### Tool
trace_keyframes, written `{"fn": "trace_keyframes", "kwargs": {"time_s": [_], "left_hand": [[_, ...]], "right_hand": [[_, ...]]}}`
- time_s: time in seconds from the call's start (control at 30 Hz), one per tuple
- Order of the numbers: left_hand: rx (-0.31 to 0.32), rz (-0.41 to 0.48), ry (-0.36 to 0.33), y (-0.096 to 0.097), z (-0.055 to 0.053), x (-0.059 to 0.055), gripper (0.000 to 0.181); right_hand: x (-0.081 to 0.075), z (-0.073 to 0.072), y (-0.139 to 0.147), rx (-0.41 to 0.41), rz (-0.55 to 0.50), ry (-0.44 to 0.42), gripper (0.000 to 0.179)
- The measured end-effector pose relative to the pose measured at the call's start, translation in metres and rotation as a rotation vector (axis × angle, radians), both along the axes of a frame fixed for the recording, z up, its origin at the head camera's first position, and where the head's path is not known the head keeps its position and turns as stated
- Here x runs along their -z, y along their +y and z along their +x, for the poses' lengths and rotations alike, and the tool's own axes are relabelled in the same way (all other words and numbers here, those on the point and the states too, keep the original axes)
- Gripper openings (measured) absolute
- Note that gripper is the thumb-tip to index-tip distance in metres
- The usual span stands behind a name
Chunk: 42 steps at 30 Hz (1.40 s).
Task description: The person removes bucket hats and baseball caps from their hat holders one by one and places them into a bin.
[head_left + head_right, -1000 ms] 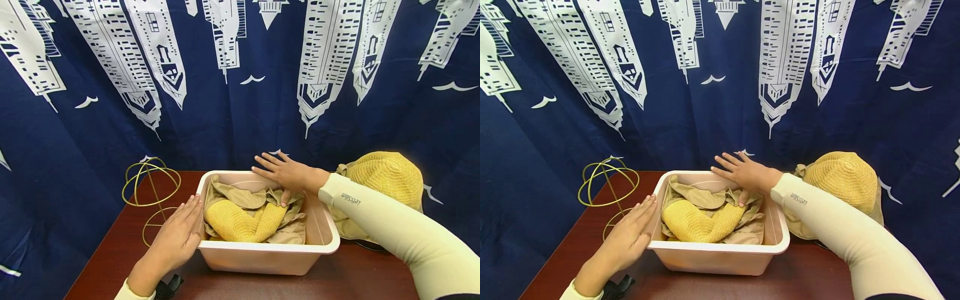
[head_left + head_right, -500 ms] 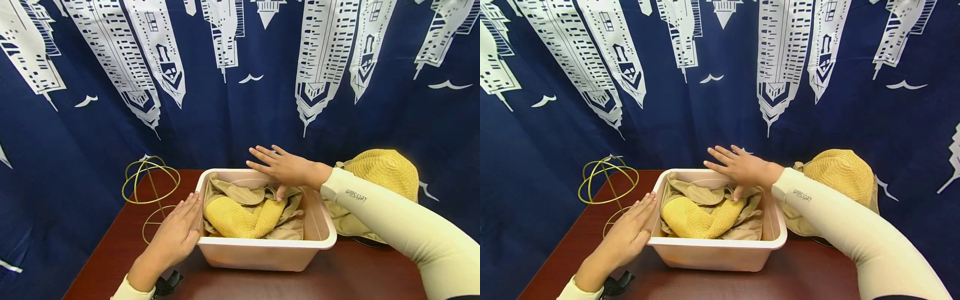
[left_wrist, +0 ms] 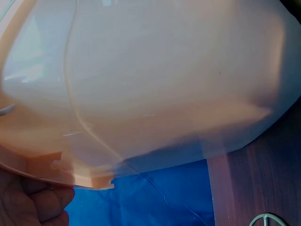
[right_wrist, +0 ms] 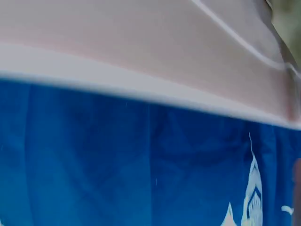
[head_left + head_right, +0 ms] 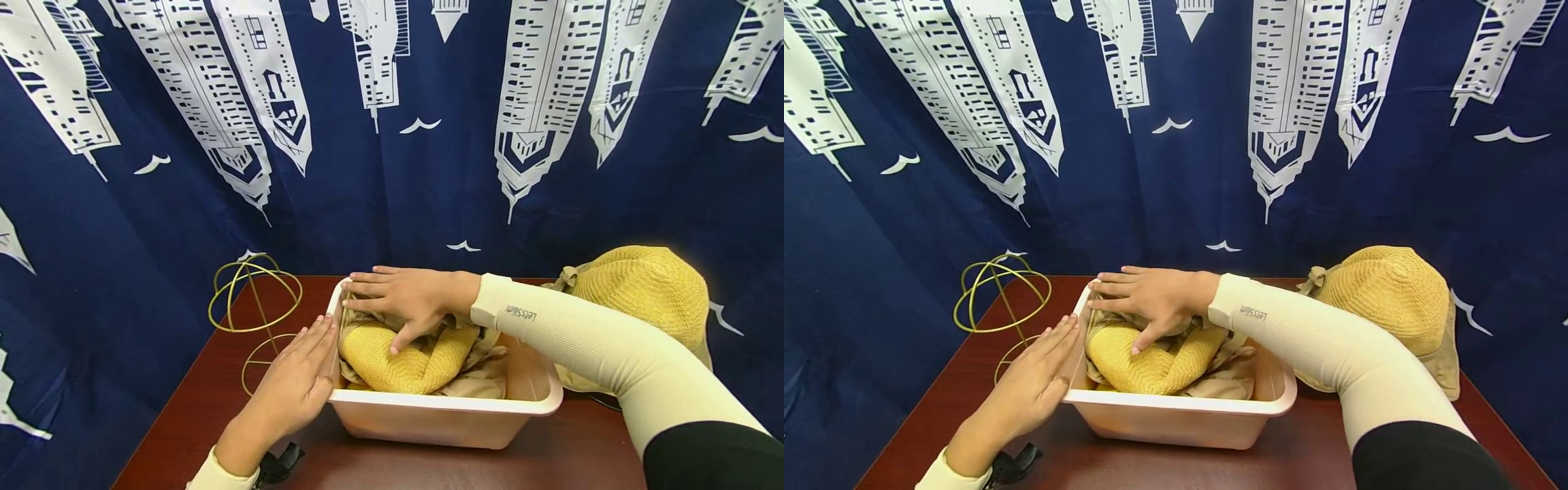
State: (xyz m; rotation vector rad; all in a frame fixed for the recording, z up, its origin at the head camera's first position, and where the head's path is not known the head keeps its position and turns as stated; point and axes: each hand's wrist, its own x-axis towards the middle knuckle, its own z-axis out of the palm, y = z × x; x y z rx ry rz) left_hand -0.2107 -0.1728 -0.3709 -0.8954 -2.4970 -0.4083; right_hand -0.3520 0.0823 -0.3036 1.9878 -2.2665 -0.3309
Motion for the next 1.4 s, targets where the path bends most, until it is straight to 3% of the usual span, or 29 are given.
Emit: {"fn": "trace_keyframes", "kwargs": {"time_s": [0.17, 0.27, 0.7, 0.97, 1.1, 1.2, 1.3, 1.4], "left_hand": [[0.006, -0.004, 0.002, 0.001, 0.001, 0.003, 0.062], [0.002, -0.001, -0.005, 0.001, 0.003, 0.004, 0.062], [0.005, 0.006, 0.026, -0.001, -0.002, 0.001, 0.062], [-0.014, 0.025, -0.001, 0.0, 0.001, 0.002, 0.063], [-0.019, 0.014, 0.023, 0.0, 0.001, 0.0, 0.062], [-0.017, 0.003, 0.017, -0.001, 0.002, 0.0, 0.061], [-0.016, 0.0, 0.01, -0.001, 0.004, 0.001, 0.062], [-0.007, 0.004, 0.016, 0.002, 0.003, 0.002, 0.063]], "right_hand": [[0.03, -0.008, -0.01, -0.14, -0.064, -0.058, 0.106], [0.047, -0.01, -0.013, -0.169, -0.082, -0.06, 0.104], [0.075, -0.005, -0.008, -0.027, -0.024, 0.082, 0.096], [0.1, -0.005, -0.008, -0.001, 0.056, -0.004, 0.094], [0.098, -0.004, -0.01, 0.024, 0.088, 0.035, 0.093], [0.087, -0.001, -0.011, 0.032, 0.119, 0.073, 0.093], [0.065, 0.002, -0.01, 0.021, 0.127, 0.079, 0.09], [0.036, 0.005, -0.001, 0.051, 0.069, 0.051, 0.082]]}}
